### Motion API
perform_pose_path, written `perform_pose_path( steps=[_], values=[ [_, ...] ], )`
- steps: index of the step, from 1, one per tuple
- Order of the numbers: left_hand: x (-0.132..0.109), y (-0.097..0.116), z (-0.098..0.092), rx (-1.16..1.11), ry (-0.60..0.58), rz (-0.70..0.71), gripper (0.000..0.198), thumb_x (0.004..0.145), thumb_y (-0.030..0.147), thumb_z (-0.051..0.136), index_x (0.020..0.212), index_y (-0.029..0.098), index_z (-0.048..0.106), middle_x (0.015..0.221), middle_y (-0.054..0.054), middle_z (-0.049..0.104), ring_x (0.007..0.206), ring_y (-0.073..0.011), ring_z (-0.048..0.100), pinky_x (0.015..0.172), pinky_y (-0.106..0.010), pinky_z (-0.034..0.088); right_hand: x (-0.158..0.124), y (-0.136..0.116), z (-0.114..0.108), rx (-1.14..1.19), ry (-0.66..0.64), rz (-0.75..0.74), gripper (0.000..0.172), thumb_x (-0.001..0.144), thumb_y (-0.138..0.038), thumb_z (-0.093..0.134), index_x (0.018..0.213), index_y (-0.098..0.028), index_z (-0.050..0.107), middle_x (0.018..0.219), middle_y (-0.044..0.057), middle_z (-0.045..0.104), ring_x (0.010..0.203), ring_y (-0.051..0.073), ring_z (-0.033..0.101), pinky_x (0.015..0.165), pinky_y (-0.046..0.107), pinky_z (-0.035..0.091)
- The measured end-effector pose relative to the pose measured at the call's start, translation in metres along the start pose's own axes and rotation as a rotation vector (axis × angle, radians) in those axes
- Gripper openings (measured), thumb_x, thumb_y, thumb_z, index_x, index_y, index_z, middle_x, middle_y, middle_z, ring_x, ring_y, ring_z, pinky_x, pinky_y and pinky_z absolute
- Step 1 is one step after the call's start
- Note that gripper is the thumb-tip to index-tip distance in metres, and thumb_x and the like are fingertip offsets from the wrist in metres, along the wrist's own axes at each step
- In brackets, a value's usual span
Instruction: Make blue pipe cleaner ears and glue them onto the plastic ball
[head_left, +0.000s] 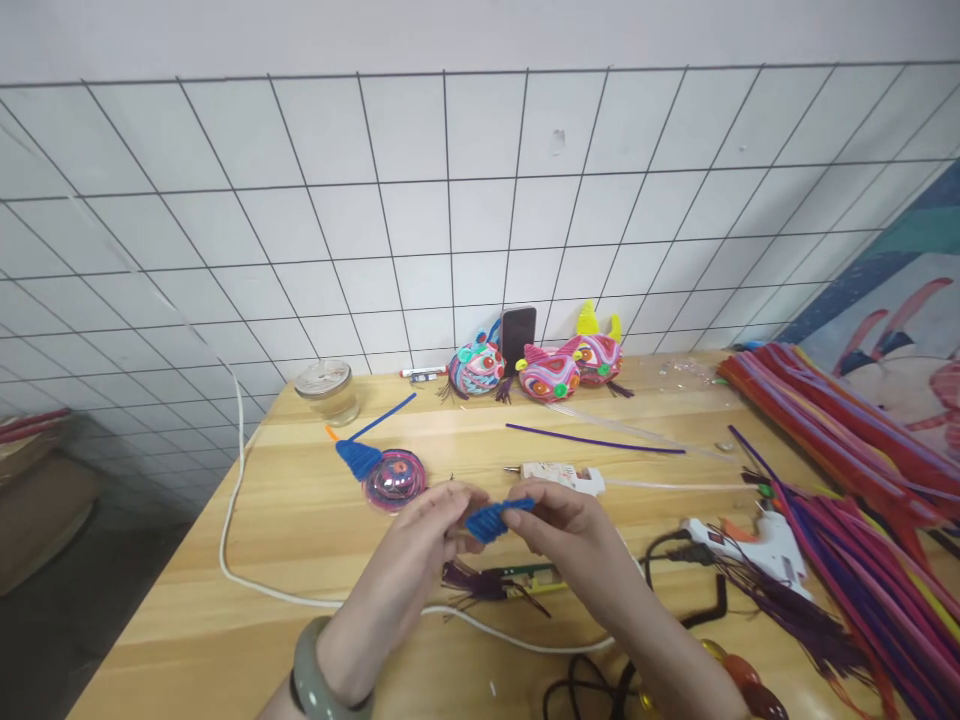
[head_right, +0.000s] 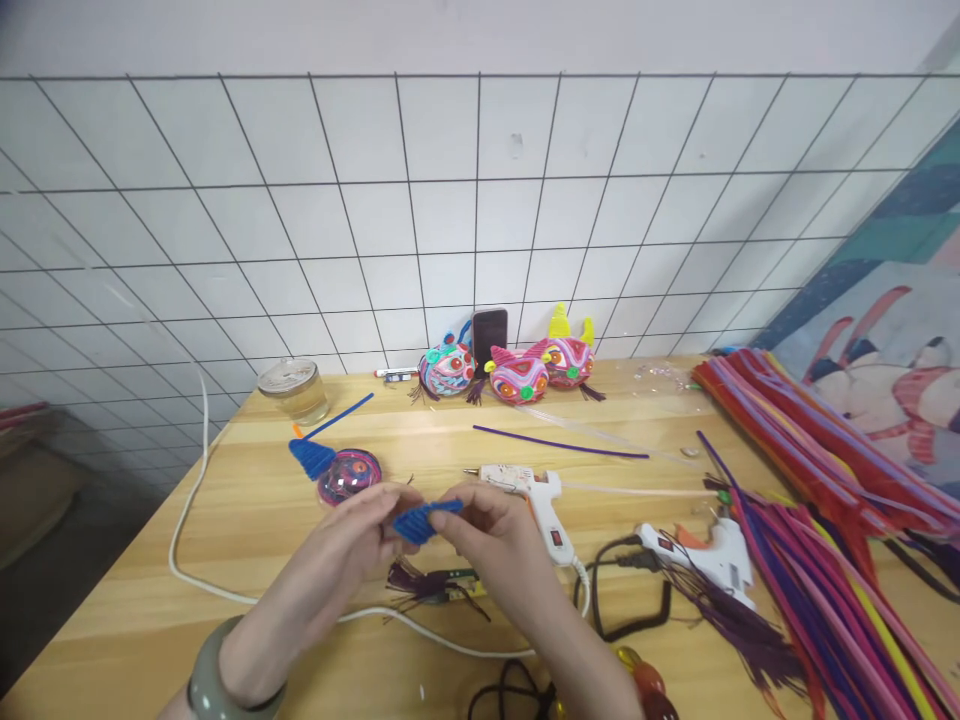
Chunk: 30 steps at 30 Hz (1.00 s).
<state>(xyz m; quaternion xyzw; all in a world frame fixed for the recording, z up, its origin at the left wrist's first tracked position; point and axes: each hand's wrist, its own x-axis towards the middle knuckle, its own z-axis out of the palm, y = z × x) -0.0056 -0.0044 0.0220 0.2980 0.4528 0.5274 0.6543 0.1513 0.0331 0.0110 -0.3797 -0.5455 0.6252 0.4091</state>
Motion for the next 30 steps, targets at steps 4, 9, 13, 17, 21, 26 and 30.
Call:
perform_pose_path(
  steps=[4, 9, 13, 17, 21, 26, 30],
  values=[
    [0.0059, -0.0028, -0.0045, 0.207, -0.017, 0.051, 0.024, 0.063, 0.025, 0.075, 0.085, 0.016, 0.069, 0.069, -0.002, 0.068, 0.063, -0.0126, 0.057, 0.060, -0.023, 0.044, 0.0030, 0.0018, 0.0002, -0.050, 0.027, 0.079, 0.022, 0.069, -0.038, 0.068, 0.070, -0.015, 0.067, 0.050, -0.005, 0.048, 0.047, 0.008, 0.040, 0.046, 0.022, 0.032],
    [0.0093, -0.0087, -0.0038, 0.220, 0.013, 0.056, 0.020, 0.063, 0.024, 0.074, 0.082, 0.017, 0.072, 0.070, -0.003, 0.072, 0.061, -0.0138, 0.060, 0.059, -0.025, 0.047, 0.0027, 0.0045, -0.0026, 0.048, -0.023, 0.101, 0.026, 0.073, -0.039, 0.065, 0.082, -0.015, 0.065, 0.054, -0.003, 0.054, 0.050, 0.010, 0.048, 0.051, 0.022, 0.040],
    [0.0072, -0.0062, -0.0019, 0.238, 0.057, 0.033, 0.018, 0.062, 0.023, 0.074, 0.078, 0.016, 0.072, 0.063, -0.002, 0.070, 0.053, -0.0121, 0.058, 0.052, -0.023, 0.045, 0.0025, 0.0033, -0.0022, 0.005, -0.031, 0.101, 0.027, 0.074, -0.043, 0.063, 0.073, -0.015, 0.062, 0.052, -0.004, 0.053, 0.049, 0.009, 0.048, 0.049, 0.022, 0.040],
    [0.0061, -0.0040, -0.0006, 0.230, 0.068, 0.020, 0.017, 0.057, 0.022, 0.076, 0.072, 0.015, 0.071, 0.060, -0.002, 0.069, 0.050, -0.0123, 0.057, 0.050, -0.023, 0.045, 0.0023, 0.0016, -0.0006, -0.082, -0.036, 0.090, 0.029, 0.075, -0.043, 0.061, 0.069, -0.015, 0.061, 0.050, -0.004, 0.051, 0.047, 0.009, 0.045, 0.048, 0.022, 0.038],
    [0.0068, -0.0055, -0.0010, 0.265, 0.030, 0.020, 0.017, 0.060, 0.023, 0.073, 0.073, 0.013, 0.071, 0.062, -0.004, 0.070, 0.052, -0.0133, 0.058, 0.053, -0.025, 0.046, 0.0023, 0.0037, -0.0004, -0.127, -0.050, 0.087, 0.027, 0.076, -0.042, 0.061, 0.072, -0.015, 0.062, 0.053, -0.004, 0.050, 0.048, 0.009, 0.044, 0.048, 0.021, 0.036],
    [0.0067, -0.0071, -0.0022, 0.297, 0.027, 0.015, 0.018, 0.060, 0.024, 0.073, 0.074, 0.012, 0.071, 0.060, -0.003, 0.069, 0.050, -0.0125, 0.057, 0.051, -0.025, 0.045, 0.0015, 0.0034, 0.0004, -0.154, -0.057, 0.075, 0.027, 0.076, -0.043, 0.061, 0.071, -0.016, 0.062, 0.056, -0.004, 0.050, 0.049, 0.009, 0.043, 0.046, 0.020, 0.034],
    [0.0073, -0.0055, -0.0027, 0.273, 0.036, 0.002, 0.021, 0.061, 0.026, 0.074, 0.078, 0.014, 0.070, 0.061, -0.003, 0.069, 0.049, -0.0119, 0.057, 0.048, -0.023, 0.045, 0.0023, 0.0024, -0.0008, -0.117, -0.046, 0.080, 0.030, 0.078, -0.045, 0.058, 0.075, -0.016, 0.062, 0.052, -0.004, 0.049, 0.048, 0.009, 0.045, 0.047, 0.021, 0.037]
  ],
)
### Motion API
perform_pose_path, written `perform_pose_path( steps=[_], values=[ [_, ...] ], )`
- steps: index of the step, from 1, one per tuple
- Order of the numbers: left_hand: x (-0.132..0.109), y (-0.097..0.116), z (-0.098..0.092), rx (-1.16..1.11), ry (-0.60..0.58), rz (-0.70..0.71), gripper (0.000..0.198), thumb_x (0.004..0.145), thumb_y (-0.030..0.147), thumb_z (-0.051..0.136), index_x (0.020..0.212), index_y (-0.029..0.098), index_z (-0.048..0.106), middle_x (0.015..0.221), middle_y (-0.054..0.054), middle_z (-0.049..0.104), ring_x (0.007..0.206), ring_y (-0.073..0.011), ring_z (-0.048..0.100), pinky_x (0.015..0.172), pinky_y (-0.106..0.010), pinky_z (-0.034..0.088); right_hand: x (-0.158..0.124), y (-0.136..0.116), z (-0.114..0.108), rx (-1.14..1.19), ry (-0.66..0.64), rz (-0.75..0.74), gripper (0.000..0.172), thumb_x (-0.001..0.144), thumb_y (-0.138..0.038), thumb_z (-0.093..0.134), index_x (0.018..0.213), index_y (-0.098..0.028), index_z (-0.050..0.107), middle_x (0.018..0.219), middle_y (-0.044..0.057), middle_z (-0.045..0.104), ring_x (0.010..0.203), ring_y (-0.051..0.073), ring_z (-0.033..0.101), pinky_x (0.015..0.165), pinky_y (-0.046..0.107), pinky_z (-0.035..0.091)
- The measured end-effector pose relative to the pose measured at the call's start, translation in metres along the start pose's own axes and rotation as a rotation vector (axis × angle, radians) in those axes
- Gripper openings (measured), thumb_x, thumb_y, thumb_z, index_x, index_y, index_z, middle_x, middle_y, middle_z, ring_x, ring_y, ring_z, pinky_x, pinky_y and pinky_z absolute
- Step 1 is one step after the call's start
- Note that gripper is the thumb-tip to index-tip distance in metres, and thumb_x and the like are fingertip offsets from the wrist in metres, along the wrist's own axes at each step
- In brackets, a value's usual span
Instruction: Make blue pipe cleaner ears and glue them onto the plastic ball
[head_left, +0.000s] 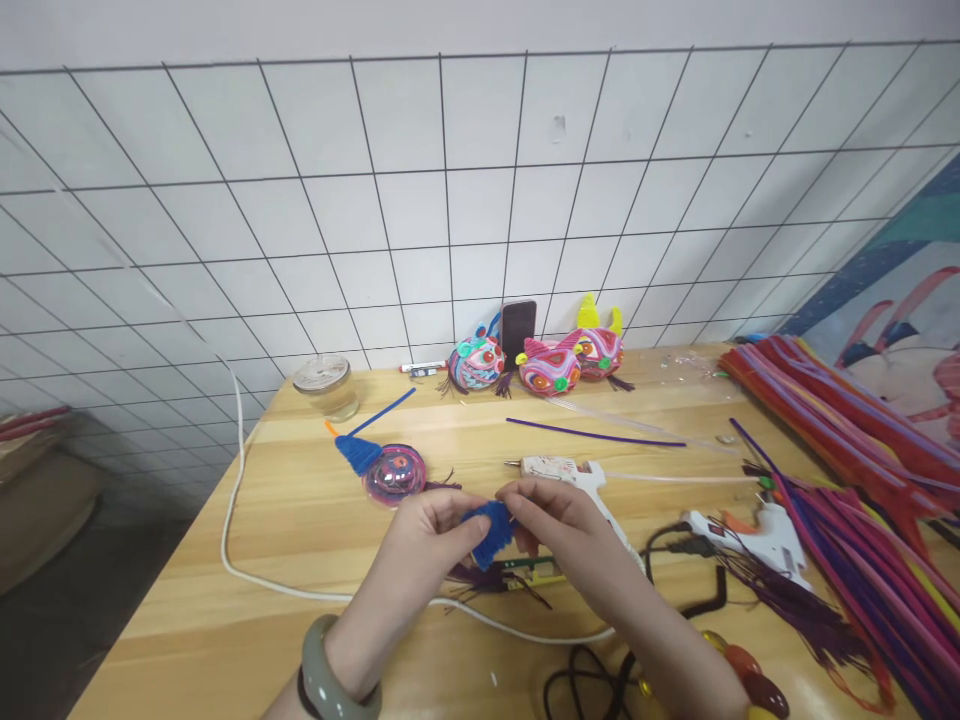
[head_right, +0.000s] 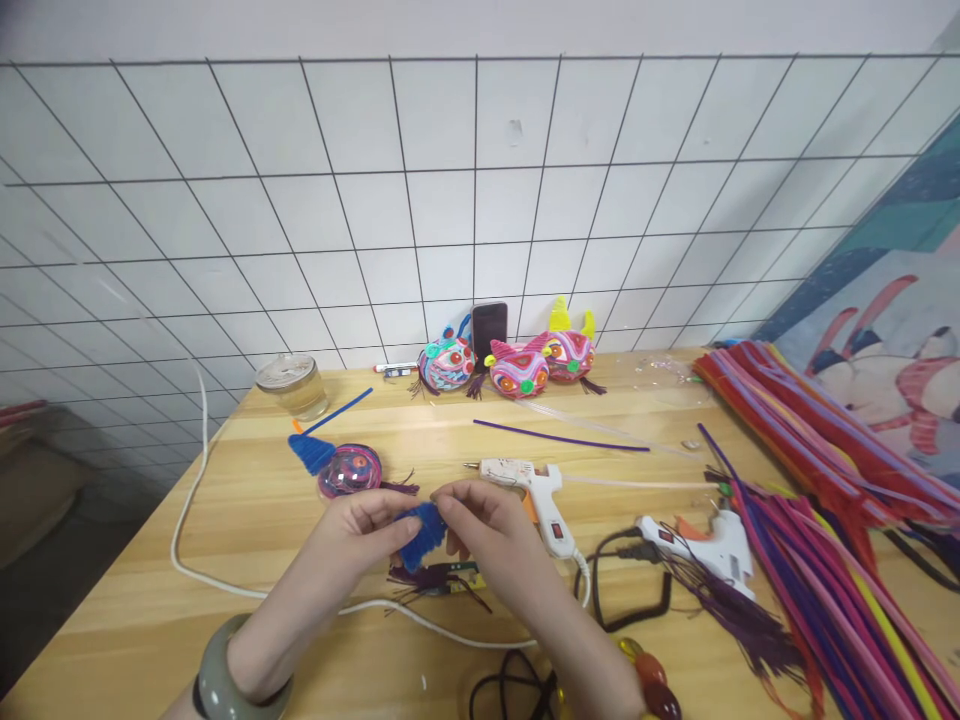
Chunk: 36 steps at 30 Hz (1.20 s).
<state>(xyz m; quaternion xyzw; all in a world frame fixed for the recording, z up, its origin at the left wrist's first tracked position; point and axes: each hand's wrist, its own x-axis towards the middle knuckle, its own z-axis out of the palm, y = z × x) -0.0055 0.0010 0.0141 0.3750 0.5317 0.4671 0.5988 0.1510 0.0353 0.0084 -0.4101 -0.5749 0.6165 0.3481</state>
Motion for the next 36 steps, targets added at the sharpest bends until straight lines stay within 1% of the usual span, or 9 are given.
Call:
perform_pose_path(
  steps=[3, 6, 11, 15, 18, 22, 29, 33, 36],
  values=[
    [0.001, 0.001, -0.001, -0.016, 0.032, -0.012, 0.024, 0.061, 0.027, 0.074, 0.079, 0.014, 0.071, 0.062, -0.003, 0.069, 0.049, -0.0119, 0.057, 0.046, -0.022, 0.045, 0.002, 0.002, -0.001, 0.038, 0.025, 0.030, 0.032, 0.079, -0.047, 0.056, 0.082, -0.016, 0.062, 0.051, -0.004, 0.052, 0.046, 0.009, 0.047, 0.047, 0.021, 0.038],
    [0.003, 0.001, -0.003, -0.040, 0.032, -0.031, 0.022, 0.063, 0.028, 0.073, 0.079, 0.013, 0.070, 0.061, -0.002, 0.068, 0.047, -0.0110, 0.056, 0.046, -0.022, 0.045, 0.003, 0.003, -0.002, 0.038, 0.024, 0.043, 0.031, 0.078, -0.046, 0.057, 0.080, -0.015, 0.062, 0.051, -0.004, 0.052, 0.046, 0.009, 0.047, 0.046, 0.021, 0.037],
    [0.002, 0.001, -0.003, -0.093, -0.041, -0.065, 0.025, 0.072, 0.034, 0.065, 0.082, 0.012, 0.070, 0.068, -0.006, 0.068, 0.052, -0.0122, 0.058, 0.047, -0.022, 0.049, 0.003, 0.004, -0.003, -0.016, 0.041, 0.002, 0.027, 0.077, -0.041, 0.058, 0.080, -0.014, 0.064, 0.051, -0.005, 0.049, 0.046, 0.009, 0.045, 0.046, 0.021, 0.037],
    [-0.001, 0.001, -0.001, -0.088, -0.081, -0.095, 0.030, 0.076, 0.040, 0.060, 0.086, 0.012, 0.069, 0.069, -0.006, 0.069, 0.053, -0.0126, 0.059, 0.045, -0.022, 0.049, 0.003, 0.006, -0.002, -0.063, 0.033, -0.034, 0.024, 0.080, -0.036, 0.056, 0.081, -0.014, 0.066, 0.056, -0.003, 0.052, 0.049, 0.009, 0.046, 0.048, 0.021, 0.038],
    [-0.001, 0.000, 0.000, -0.066, -0.106, -0.124, 0.031, 0.076, 0.041, 0.060, 0.083, 0.012, 0.069, 0.065, -0.006, 0.068, 0.050, -0.0120, 0.059, 0.044, -0.021, 0.048, 0.002, 0.006, -0.001, -0.096, 0.023, -0.049, 0.021, 0.080, -0.033, 0.056, 0.081, -0.015, 0.067, 0.059, -0.002, 0.054, 0.051, 0.010, 0.047, 0.049, 0.022, 0.038],
    [0.001, -0.003, -0.001, 0.005, -0.146, -0.126, 0.027, 0.070, 0.036, 0.067, 0.075, 0.010, 0.069, 0.059, -0.004, 0.067, 0.046, -0.0098, 0.057, 0.042, -0.018, 0.046, 0.002, 0.006, 0.000, -0.108, 0.013, -0.066, 0.022, 0.079, -0.034, 0.057, 0.079, -0.016, 0.068, 0.059, -0.002, 0.055, 0.050, 0.010, 0.047, 0.047, 0.021, 0.037],
    [0.006, -0.010, -0.002, 0.004, -0.038, -0.102, 0.023, 0.066, 0.034, 0.069, 0.068, 0.012, 0.065, 0.055, -0.002, 0.065, 0.043, -0.0090, 0.056, 0.039, -0.017, 0.044, 0.003, 0.009, 0.002, 0.041, -0.073, -0.024, 0.029, 0.074, -0.042, 0.062, 0.087, -0.015, 0.065, 0.062, -0.002, 0.055, 0.051, 0.009, 0.047, 0.048, 0.021, 0.039],
    [0.007, -0.011, -0.002, 0.022, -0.011, -0.087, 0.023, 0.066, 0.034, 0.068, 0.066, 0.012, 0.064, 0.051, -0.001, 0.063, 0.039, -0.0081, 0.053, 0.037, -0.016, 0.042, 0.004, 0.012, 0.003, 0.053, -0.034, -0.023, 0.031, 0.072, -0.039, 0.064, 0.090, -0.015, 0.062, 0.059, -0.004, 0.051, 0.050, 0.009, 0.046, 0.047, 0.021, 0.039],
    [0.006, -0.010, -0.001, 0.019, -0.028, -0.097, 0.024, 0.068, 0.035, 0.067, 0.070, 0.012, 0.065, 0.053, -0.001, 0.064, 0.040, -0.0083, 0.054, 0.037, -0.016, 0.042, 0.004, 0.012, 0.002, 0.019, -0.008, -0.032, 0.028, 0.073, -0.036, 0.062, 0.091, -0.013, 0.060, 0.058, -0.005, 0.049, 0.048, 0.008, 0.046, 0.047, 0.022, 0.039]
  ],
)
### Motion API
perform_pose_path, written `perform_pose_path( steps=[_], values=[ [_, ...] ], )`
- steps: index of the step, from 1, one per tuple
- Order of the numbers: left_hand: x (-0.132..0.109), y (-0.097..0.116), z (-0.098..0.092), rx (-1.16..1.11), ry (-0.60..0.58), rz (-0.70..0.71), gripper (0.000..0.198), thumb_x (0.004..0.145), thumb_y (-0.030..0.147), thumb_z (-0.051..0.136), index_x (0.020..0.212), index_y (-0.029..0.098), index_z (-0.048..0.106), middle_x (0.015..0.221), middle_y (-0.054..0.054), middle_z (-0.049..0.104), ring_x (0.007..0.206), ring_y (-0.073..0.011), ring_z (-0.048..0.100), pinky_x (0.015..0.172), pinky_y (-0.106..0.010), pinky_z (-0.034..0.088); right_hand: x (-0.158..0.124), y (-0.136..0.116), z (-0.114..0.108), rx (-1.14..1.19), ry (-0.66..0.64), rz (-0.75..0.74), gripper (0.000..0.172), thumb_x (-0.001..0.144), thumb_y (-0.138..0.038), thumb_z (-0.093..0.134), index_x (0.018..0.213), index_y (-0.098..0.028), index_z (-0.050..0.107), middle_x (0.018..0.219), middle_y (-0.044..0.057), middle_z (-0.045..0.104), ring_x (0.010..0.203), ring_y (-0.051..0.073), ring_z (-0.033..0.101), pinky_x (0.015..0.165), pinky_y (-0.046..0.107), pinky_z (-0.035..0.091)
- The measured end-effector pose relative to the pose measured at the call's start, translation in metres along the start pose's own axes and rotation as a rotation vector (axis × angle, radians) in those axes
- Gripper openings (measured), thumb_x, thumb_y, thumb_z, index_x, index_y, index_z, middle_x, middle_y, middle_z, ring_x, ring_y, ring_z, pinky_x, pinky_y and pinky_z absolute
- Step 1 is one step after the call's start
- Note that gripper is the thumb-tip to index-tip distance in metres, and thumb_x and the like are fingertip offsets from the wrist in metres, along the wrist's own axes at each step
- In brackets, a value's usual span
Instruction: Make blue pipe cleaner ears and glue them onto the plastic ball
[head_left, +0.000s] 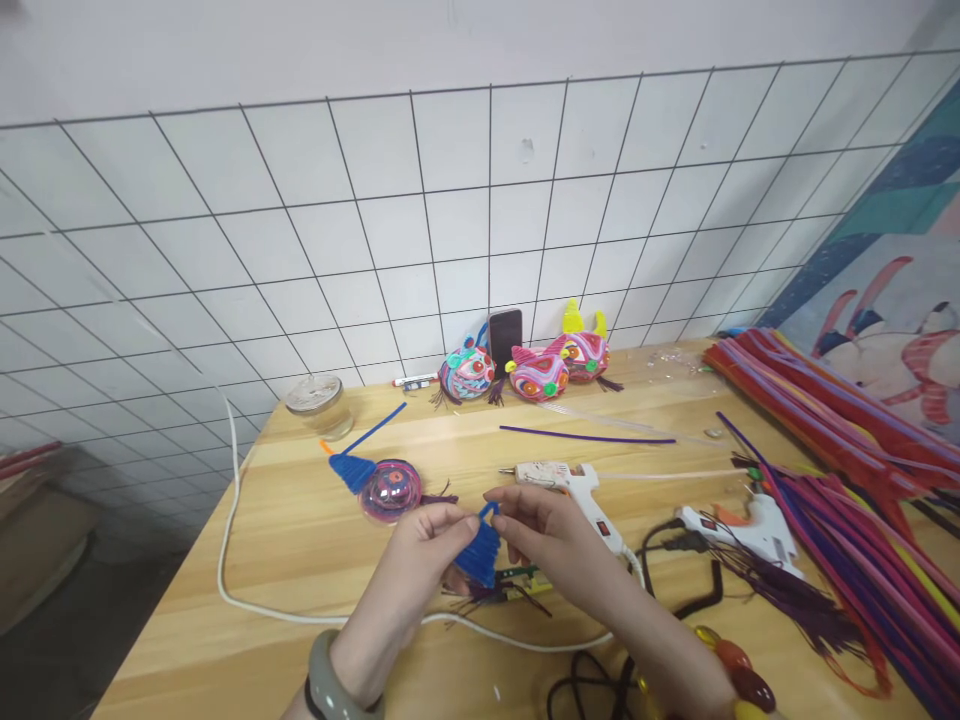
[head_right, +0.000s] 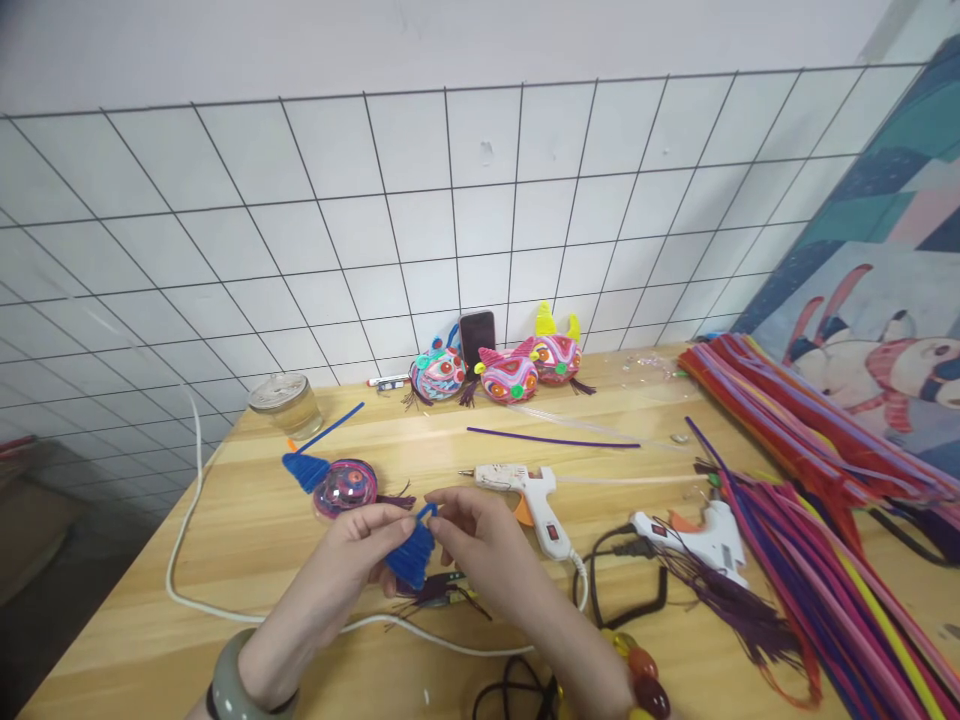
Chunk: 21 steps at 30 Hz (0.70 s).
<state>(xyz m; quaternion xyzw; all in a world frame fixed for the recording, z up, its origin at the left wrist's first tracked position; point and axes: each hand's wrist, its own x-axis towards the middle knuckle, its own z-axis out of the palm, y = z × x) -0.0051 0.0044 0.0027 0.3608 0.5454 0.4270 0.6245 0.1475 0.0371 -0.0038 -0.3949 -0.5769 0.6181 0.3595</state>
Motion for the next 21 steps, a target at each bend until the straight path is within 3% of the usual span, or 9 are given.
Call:
perform_pose_path(
  steps=[7, 13, 21],
  values=[
    [-0.0026, 0.0005, 0.0014, -0.050, -0.049, -0.034, 0.036, 0.075, 0.045, 0.058, 0.065, 0.012, 0.064, 0.050, -0.002, 0.061, 0.039, -0.0093, 0.053, 0.033, -0.016, 0.041, 0.0012, 0.0007, -0.0010, -0.012, -0.001, 0.000, 0.027, 0.073, -0.031, 0.062, 0.092, -0.013, 0.059, 0.056, -0.006, 0.050, 0.048, 0.008, 0.047, 0.047, 0.022, 0.038],
    [0.0006, -0.0029, 0.0001, 0.007, -0.018, -0.035, 0.031, 0.062, 0.042, 0.071, 0.064, 0.011, 0.064, 0.049, 0.000, 0.060, 0.035, -0.0068, 0.049, 0.031, -0.015, 0.038, 0.0009, -0.0009, -0.0015, 0.000, 0.019, 0.010, 0.030, 0.073, -0.034, 0.060, 0.094, -0.013, 0.058, 0.058, -0.005, 0.051, 0.047, 0.008, 0.047, 0.046, 0.021, 0.038],
    [0.0038, -0.0049, -0.0010, -0.037, 0.038, 0.037, 0.030, 0.065, 0.040, 0.069, 0.065, 0.011, 0.062, 0.049, 0.000, 0.060, 0.035, -0.0063, 0.047, 0.032, -0.016, 0.038, -0.0002, -0.0001, -0.0029, 0.000, 0.064, 0.037, 0.034, 0.073, -0.041, 0.060, 0.095, -0.014, 0.059, 0.064, -0.002, 0.056, 0.046, 0.008, 0.049, 0.045, 0.022, 0.040]
  ],
)
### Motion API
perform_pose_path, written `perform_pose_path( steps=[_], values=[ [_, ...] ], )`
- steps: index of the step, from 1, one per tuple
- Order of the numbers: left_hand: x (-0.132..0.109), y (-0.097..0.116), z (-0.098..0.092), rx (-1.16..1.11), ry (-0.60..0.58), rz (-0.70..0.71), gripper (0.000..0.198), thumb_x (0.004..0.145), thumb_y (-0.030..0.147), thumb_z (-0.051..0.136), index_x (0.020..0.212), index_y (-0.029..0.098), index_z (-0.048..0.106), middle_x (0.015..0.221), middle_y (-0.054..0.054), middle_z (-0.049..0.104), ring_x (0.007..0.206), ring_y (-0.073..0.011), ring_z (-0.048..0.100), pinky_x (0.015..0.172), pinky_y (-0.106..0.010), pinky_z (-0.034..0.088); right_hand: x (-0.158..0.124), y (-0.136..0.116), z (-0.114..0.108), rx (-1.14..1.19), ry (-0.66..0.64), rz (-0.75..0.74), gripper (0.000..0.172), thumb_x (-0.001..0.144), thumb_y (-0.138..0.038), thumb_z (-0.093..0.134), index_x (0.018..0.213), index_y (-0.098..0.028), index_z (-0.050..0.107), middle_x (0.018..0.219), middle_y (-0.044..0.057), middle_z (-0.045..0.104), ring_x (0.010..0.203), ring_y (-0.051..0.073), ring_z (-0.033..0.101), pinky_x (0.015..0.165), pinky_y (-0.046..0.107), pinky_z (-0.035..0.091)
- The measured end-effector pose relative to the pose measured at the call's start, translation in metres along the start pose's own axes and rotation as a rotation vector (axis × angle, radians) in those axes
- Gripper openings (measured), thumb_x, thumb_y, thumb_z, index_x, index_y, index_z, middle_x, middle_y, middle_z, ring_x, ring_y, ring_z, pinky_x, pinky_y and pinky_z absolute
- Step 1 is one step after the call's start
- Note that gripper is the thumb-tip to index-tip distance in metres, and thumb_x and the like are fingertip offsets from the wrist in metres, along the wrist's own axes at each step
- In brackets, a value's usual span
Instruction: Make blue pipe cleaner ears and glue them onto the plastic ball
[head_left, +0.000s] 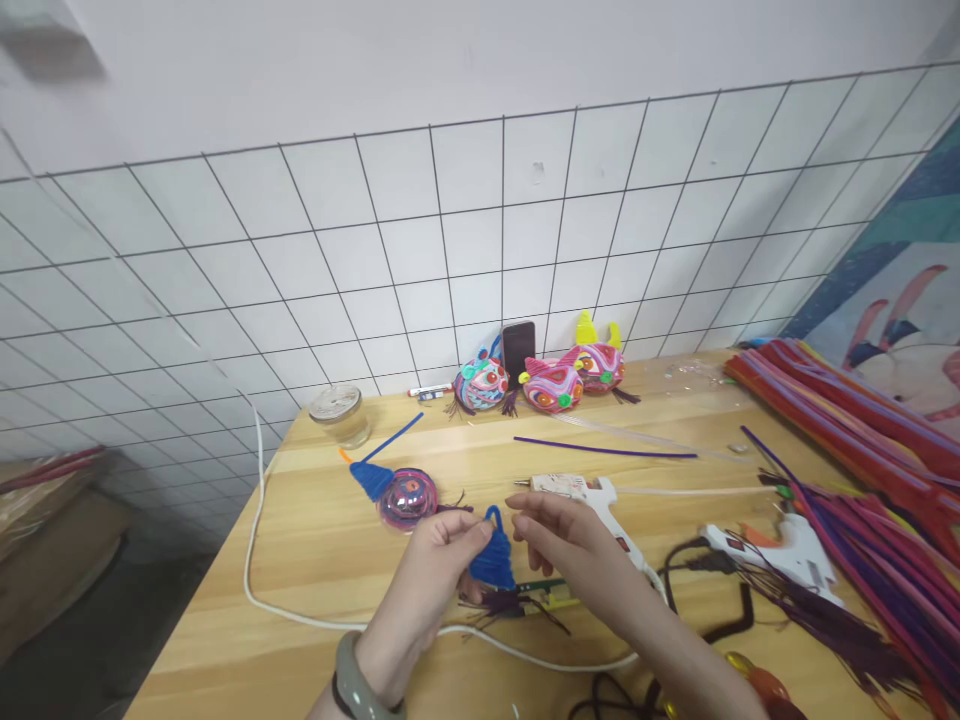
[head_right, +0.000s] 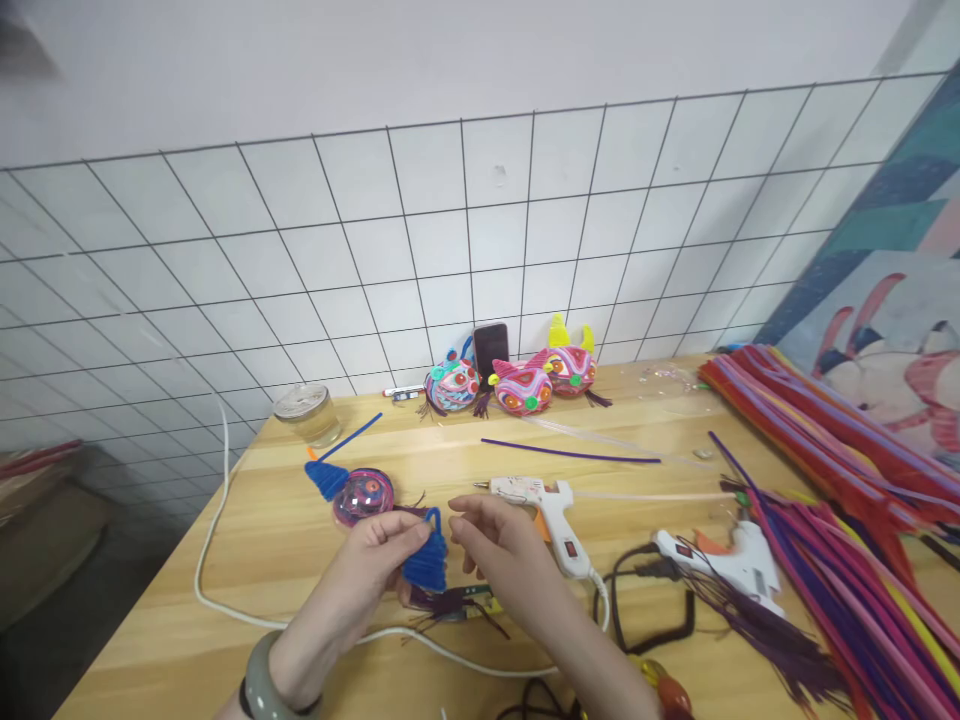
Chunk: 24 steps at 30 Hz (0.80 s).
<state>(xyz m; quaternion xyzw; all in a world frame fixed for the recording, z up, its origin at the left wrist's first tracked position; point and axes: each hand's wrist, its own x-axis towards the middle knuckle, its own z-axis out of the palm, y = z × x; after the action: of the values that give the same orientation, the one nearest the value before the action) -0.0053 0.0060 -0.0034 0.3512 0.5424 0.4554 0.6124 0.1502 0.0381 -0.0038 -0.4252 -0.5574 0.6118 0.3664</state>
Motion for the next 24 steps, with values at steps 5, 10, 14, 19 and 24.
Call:
perform_pose_path(
  steps=[5, 10, 14, 19, 24],
  values=[
    [-0.004, 0.001, 0.004, -0.017, -0.002, 0.002, 0.028, 0.068, 0.039, 0.067, 0.070, 0.012, 0.061, 0.056, 0.000, 0.060, 0.039, -0.0070, 0.050, 0.032, -0.016, 0.040, -0.003, -0.002, 0.002, -0.019, 0.010, -0.008, 0.036, 0.070, -0.044, 0.062, 0.093, -0.016, 0.062, 0.062, -0.002, 0.056, 0.046, 0.010, 0.050, 0.045, 0.023, 0.041],
    [-0.005, 0.002, 0.005, -0.102, 0.017, 0.004, 0.026, 0.069, 0.037, 0.067, 0.072, 0.012, 0.061, 0.059, 0.001, 0.059, 0.045, -0.0079, 0.051, 0.039, -0.020, 0.049, -0.008, -0.003, 0.001, -0.041, 0.039, 0.007, 0.039, 0.070, -0.045, 0.062, 0.095, -0.015, 0.062, 0.062, -0.002, 0.057, 0.046, 0.011, 0.050, 0.045, 0.023, 0.039],
    [-0.002, 0.000, 0.002, -0.216, 0.019, -0.024, 0.021, 0.072, 0.033, 0.066, 0.074, 0.013, 0.059, 0.064, -0.002, 0.064, 0.055, -0.0120, 0.060, 0.049, -0.023, 0.052, -0.012, -0.004, 0.000, -0.052, 0.034, 0.013, 0.042, 0.071, -0.047, 0.061, 0.097, -0.015, 0.061, 0.059, -0.002, 0.056, 0.046, 0.011, 0.049, 0.044, 0.023, 0.036],
    [0.004, -0.002, -0.004, -0.374, 0.005, -0.119, 0.026, 0.080, 0.038, 0.055, 0.084, 0.012, 0.058, 0.074, -0.008, 0.069, 0.062, -0.0160, 0.066, 0.058, -0.029, 0.054, -0.025, -0.010, -0.008, -0.067, 0.069, 0.064, 0.047, 0.062, -0.054, 0.066, 0.090, -0.016, 0.063, 0.059, -0.002, 0.054, 0.044, 0.012, 0.048, 0.044, 0.026, 0.038],
    [0.009, -0.003, -0.010, -0.444, 0.014, -0.200, 0.029, 0.083, 0.041, 0.050, 0.086, 0.013, 0.057, 0.075, -0.008, 0.069, 0.062, -0.0169, 0.067, 0.057, -0.029, 0.054, -0.048, 0.001, -0.024, -0.112, 0.103, 0.115, 0.044, 0.063, -0.054, 0.065, 0.089, -0.018, 0.068, 0.058, 0.001, 0.057, 0.045, 0.014, 0.051, 0.044, 0.027, 0.040]
  ],
)
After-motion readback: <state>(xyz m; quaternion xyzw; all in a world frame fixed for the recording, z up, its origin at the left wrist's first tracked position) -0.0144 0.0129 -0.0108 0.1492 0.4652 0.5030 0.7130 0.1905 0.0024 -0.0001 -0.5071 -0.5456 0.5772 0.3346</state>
